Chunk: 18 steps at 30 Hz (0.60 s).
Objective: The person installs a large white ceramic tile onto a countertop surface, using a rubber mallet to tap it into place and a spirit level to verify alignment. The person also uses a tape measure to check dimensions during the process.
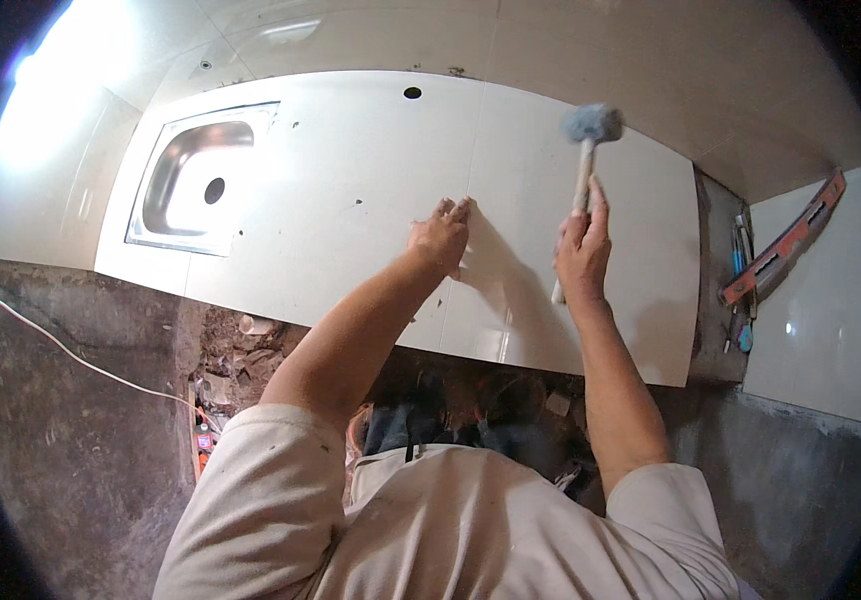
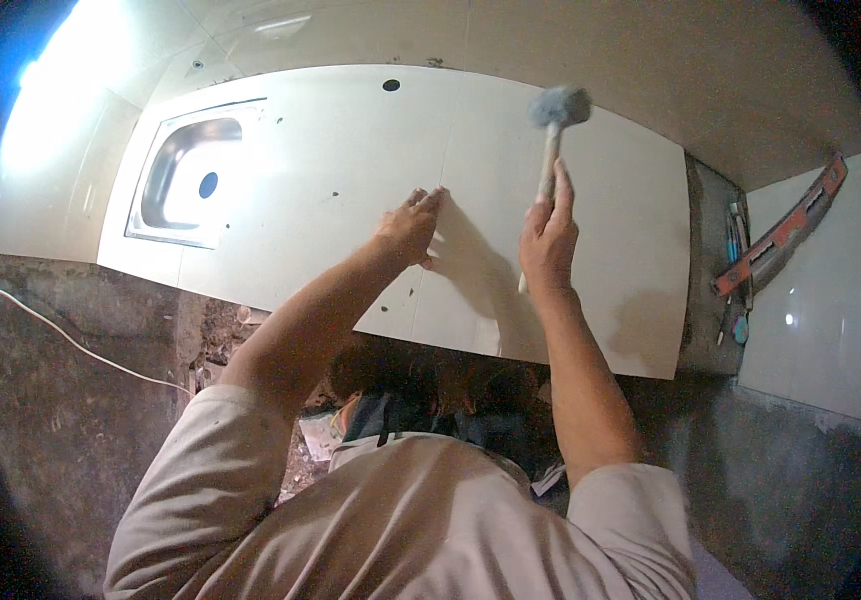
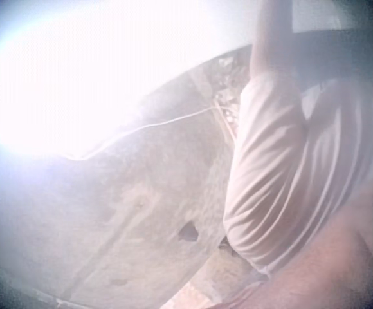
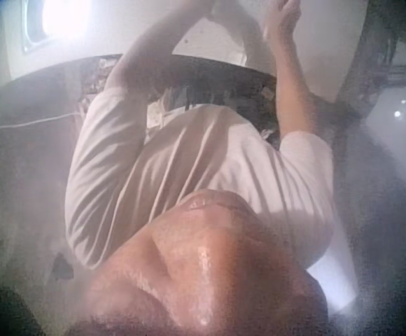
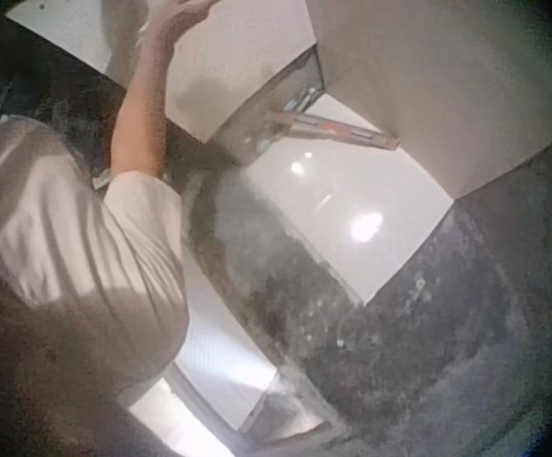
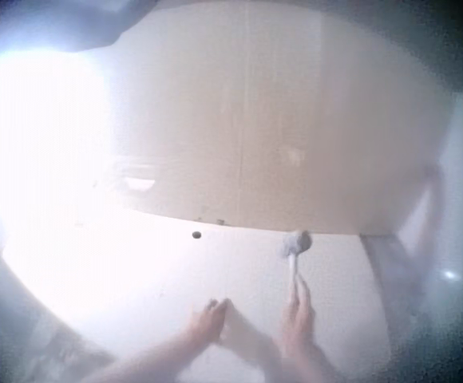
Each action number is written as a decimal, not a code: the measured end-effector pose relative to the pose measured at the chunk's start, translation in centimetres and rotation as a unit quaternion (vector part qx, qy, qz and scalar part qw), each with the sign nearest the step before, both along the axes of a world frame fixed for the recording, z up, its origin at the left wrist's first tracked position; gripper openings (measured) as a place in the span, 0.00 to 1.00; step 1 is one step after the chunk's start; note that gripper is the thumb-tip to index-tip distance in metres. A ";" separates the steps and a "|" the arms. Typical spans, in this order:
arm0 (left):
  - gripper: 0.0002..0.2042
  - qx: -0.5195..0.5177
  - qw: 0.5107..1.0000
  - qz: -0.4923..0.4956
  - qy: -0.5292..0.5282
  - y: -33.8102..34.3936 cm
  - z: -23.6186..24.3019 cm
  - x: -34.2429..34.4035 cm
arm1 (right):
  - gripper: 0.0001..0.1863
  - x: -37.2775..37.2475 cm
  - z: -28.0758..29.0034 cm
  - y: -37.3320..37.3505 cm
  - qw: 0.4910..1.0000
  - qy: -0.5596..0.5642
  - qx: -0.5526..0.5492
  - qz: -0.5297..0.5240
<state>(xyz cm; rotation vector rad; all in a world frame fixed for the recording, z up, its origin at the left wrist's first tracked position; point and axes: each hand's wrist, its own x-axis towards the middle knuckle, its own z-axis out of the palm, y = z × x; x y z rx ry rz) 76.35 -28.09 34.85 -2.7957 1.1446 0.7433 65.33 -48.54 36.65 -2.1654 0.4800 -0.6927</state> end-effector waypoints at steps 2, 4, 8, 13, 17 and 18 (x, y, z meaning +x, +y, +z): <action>0.57 -0.008 1.000 0.000 0.003 0.2 0.5 0.0 | 0.27 2.9 -0.1 -0.5 0.987 -0.113 -0.108 -0.029; 0.54 -0.003 1.000 0.000 -0.003 0.4 0.3 0.0 | 0.26 5.0 -1.0 -1.2 0.992 -0.034 -0.122 -0.027; 0.52 0.018 1.000 -0.002 0.002 0.1 0.4 -0.2 | 0.25 7.9 -1.1 -3.2 0.994 0.057 -0.080 0.037; 0.51 0.006 1.000 0.000 -0.003 -0.1 0.3 0.1 | 0.25 8.3 -2.6 -1.3 0.989 0.142 -0.029 0.006; 0.54 0.009 1.000 0.005 -0.018 0.2 -1.3 0.3 | 0.27 7.6 0.2 0.0 0.996 0.019 -0.047 0.076; 0.56 0.019 1.000 0.003 -0.014 0.4 -1.7 0.6 | 0.27 7.5 -0.7 0.3 0.993 0.091 -0.043 0.069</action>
